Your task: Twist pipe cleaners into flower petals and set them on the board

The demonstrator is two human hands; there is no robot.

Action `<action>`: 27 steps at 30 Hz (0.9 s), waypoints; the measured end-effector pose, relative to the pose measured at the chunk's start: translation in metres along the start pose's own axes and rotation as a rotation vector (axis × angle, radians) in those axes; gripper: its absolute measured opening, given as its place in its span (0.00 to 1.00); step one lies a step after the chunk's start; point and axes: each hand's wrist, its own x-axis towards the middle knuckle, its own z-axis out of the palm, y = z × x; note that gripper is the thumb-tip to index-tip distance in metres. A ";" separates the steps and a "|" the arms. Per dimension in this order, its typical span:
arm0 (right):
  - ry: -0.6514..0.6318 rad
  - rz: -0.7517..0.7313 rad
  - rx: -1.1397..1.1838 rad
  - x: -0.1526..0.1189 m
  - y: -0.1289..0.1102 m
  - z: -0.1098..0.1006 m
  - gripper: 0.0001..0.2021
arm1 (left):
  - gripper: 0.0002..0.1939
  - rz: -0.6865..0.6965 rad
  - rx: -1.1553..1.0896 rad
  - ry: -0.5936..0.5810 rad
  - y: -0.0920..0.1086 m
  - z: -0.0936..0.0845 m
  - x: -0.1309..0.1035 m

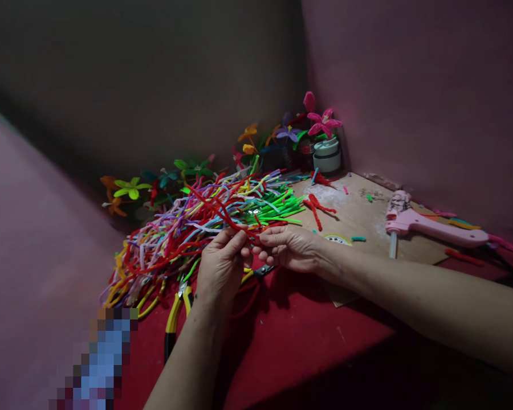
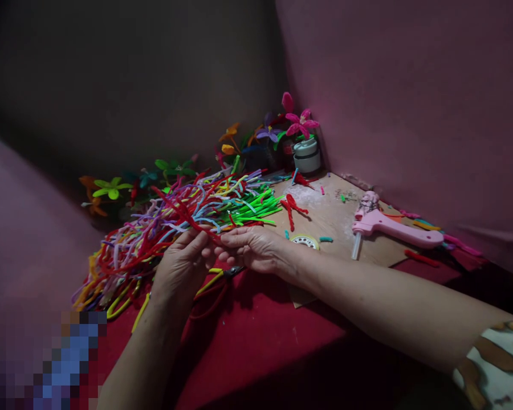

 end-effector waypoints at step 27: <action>0.138 -0.022 -0.351 0.000 0.005 0.005 0.08 | 0.09 -0.001 0.181 0.061 -0.003 0.004 -0.006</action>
